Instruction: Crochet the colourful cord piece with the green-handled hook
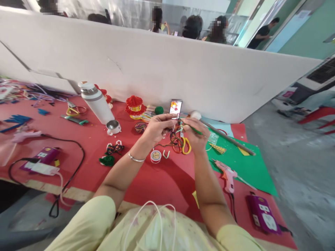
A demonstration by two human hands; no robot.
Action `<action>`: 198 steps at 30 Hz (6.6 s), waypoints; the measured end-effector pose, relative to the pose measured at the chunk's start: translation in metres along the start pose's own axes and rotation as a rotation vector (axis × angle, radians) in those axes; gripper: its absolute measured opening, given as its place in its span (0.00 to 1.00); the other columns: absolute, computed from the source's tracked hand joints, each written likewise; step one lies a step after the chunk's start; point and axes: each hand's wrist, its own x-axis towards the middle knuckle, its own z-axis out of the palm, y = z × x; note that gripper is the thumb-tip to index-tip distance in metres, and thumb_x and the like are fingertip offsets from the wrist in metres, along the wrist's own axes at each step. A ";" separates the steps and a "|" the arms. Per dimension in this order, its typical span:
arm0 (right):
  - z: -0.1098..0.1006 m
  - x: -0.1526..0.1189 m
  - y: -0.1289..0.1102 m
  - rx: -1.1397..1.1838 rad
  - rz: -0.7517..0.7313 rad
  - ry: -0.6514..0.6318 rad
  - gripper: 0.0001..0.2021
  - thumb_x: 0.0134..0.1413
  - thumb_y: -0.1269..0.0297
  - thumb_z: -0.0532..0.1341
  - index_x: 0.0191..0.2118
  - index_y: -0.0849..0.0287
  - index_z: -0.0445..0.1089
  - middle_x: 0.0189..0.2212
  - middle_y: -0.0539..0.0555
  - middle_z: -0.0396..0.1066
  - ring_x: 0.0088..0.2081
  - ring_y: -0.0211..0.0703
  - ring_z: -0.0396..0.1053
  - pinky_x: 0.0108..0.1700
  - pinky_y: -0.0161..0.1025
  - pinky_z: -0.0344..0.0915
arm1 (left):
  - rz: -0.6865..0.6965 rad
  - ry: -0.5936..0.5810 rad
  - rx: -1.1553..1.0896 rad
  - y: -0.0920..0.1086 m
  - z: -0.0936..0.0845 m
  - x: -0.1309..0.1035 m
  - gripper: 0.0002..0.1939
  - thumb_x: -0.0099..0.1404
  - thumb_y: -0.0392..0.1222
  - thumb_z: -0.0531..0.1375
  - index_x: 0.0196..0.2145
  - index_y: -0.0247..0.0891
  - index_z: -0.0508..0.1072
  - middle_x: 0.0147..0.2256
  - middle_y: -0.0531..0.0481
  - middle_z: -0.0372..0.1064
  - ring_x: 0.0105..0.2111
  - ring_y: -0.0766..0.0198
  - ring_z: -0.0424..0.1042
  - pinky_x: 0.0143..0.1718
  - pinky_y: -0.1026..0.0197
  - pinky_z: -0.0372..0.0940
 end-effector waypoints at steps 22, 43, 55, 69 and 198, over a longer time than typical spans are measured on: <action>-0.035 0.021 -0.019 0.142 0.144 -0.231 0.04 0.60 0.63 0.72 0.39 0.47 0.86 0.34 0.50 0.86 0.38 0.46 0.83 0.44 0.45 0.80 | -0.106 -0.276 0.365 0.032 -0.020 -0.001 0.10 0.47 0.37 0.74 0.32 0.37 0.88 0.28 0.44 0.81 0.21 0.67 0.72 0.21 0.64 0.64; 0.019 -0.006 -0.006 -0.212 -0.138 0.059 0.11 0.63 0.64 0.69 0.49 0.45 0.82 0.45 0.53 0.85 0.45 0.49 0.82 0.49 0.50 0.80 | 0.340 0.197 0.206 -0.013 0.009 -0.003 0.17 0.52 0.35 0.71 0.42 0.40 0.85 0.25 0.57 0.70 0.24 0.71 0.64 0.26 0.65 0.61; -0.027 0.020 -0.001 0.147 -0.031 -0.236 0.10 0.59 0.60 0.73 0.46 0.42 0.84 0.40 0.50 0.86 0.43 0.48 0.83 0.48 0.51 0.78 | -0.156 -0.083 0.203 0.026 -0.021 -0.005 0.16 0.46 0.33 0.73 0.37 0.36 0.87 0.23 0.50 0.76 0.20 0.71 0.66 0.20 0.65 0.57; -0.039 0.024 -0.016 0.212 0.076 -0.372 0.07 0.60 0.61 0.72 0.43 0.43 0.85 0.38 0.50 0.86 0.39 0.45 0.81 0.45 0.49 0.78 | -0.120 -0.344 0.453 0.036 -0.027 0.002 0.11 0.45 0.34 0.69 0.30 0.37 0.88 0.32 0.42 0.83 0.23 0.67 0.69 0.21 0.64 0.59; 0.016 -0.010 0.006 -0.272 -0.076 0.025 0.07 0.63 0.56 0.69 0.46 0.40 0.82 0.45 0.50 0.85 0.47 0.52 0.79 0.52 0.55 0.76 | 0.045 0.101 -0.030 -0.004 0.007 -0.001 0.20 0.46 0.40 0.78 0.38 0.37 0.85 0.26 0.53 0.76 0.22 0.72 0.69 0.22 0.67 0.60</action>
